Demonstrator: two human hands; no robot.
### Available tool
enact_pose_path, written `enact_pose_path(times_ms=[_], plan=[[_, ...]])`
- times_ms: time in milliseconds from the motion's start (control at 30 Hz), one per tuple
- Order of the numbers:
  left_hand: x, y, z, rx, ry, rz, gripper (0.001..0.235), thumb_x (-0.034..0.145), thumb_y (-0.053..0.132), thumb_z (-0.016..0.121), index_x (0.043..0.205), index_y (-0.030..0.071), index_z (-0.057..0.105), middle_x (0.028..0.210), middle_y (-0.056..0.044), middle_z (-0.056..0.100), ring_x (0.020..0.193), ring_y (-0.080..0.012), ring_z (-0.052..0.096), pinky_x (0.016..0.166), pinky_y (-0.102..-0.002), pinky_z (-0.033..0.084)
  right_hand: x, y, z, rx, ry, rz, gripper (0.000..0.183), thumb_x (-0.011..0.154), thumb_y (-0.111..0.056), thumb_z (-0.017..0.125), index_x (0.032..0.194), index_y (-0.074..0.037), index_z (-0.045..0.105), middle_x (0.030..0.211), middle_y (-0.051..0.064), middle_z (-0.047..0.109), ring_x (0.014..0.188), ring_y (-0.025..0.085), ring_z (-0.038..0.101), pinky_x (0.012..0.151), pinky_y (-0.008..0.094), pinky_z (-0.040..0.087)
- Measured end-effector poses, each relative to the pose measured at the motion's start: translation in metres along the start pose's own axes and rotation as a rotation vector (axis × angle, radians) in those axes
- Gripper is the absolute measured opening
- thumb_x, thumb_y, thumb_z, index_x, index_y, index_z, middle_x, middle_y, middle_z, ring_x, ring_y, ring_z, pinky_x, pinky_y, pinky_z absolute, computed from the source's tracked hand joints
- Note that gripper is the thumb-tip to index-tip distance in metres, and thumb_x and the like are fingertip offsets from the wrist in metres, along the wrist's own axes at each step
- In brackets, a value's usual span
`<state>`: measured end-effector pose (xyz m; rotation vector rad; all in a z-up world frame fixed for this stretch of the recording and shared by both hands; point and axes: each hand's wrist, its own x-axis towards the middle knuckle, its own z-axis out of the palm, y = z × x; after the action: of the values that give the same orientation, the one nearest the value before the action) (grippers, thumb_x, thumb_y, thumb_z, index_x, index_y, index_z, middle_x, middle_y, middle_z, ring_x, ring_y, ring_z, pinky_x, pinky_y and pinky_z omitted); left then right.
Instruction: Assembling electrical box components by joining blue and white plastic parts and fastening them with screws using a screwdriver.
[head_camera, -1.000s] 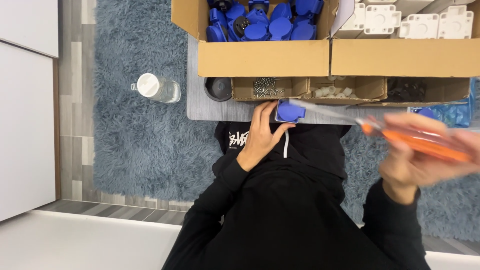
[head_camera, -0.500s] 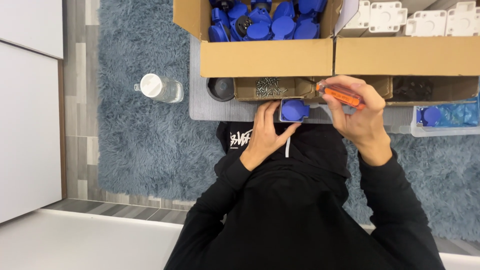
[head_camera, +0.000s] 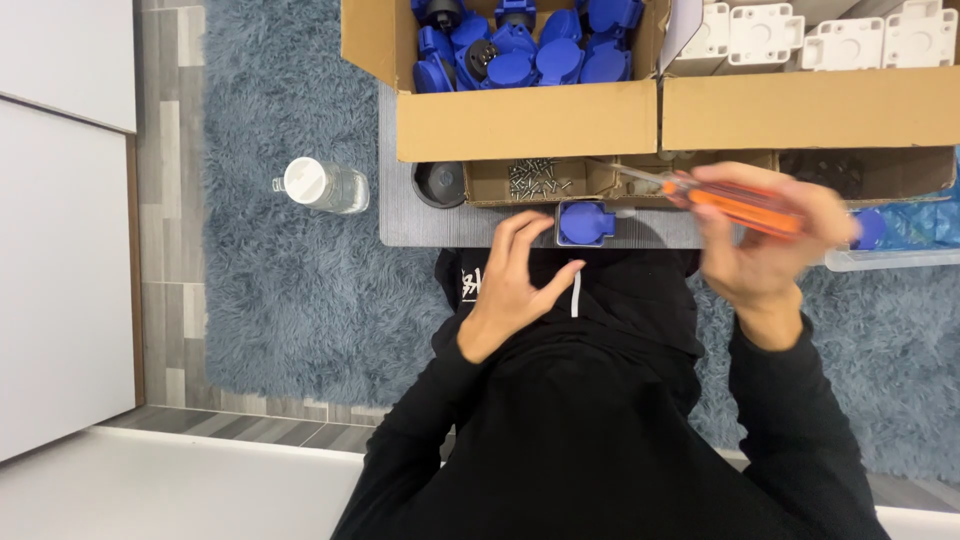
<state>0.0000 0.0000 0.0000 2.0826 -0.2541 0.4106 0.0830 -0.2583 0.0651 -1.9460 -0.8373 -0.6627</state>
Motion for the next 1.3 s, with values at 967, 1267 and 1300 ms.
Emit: enact_pose_path(times_ms=[967,1267,1300], plan=[[0.057,0.027,-0.028,-0.130,0.121,0.077,0.023,0.098,-0.005,0.079,0.120,0.002,0.077,0.112,-0.008,0.079,0.092,-0.0188,0.069,0.082,-0.029,0.058,-0.031,0.002,-0.051,0.378,0.121,0.239,0.051,0.123,-0.010,0.049,0.164,-0.029,0.026,0.131,0.033,0.057,0.097,0.041,0.066,0.094,0.051,0.064],[0.053,0.026,-0.027,-0.115,0.069,0.144,0.027,0.096,-0.010,0.078,0.121,0.001,0.076,0.113,-0.008,0.076,0.094,-0.0205,0.069,0.085,-0.031,0.058,-0.022,0.004,-0.067,0.351,0.024,0.214,0.062,0.118,-0.009,0.052,0.171,-0.026,0.026,0.131,0.035,0.059,0.100,0.042,0.069,0.099,0.051,0.065],[0.052,0.025,-0.026,-0.096,0.045,0.165,0.027,0.095,-0.011,0.079,0.119,0.000,0.076,0.113,-0.008,0.077,0.092,-0.0201,0.068,0.083,-0.031,0.058,-0.016,0.001,-0.069,0.340,-0.022,0.179,0.067,0.114,-0.007,0.053,0.173,-0.025,0.025,0.130,0.038,0.059,0.101,0.046,0.070,0.103,0.058,0.068]])
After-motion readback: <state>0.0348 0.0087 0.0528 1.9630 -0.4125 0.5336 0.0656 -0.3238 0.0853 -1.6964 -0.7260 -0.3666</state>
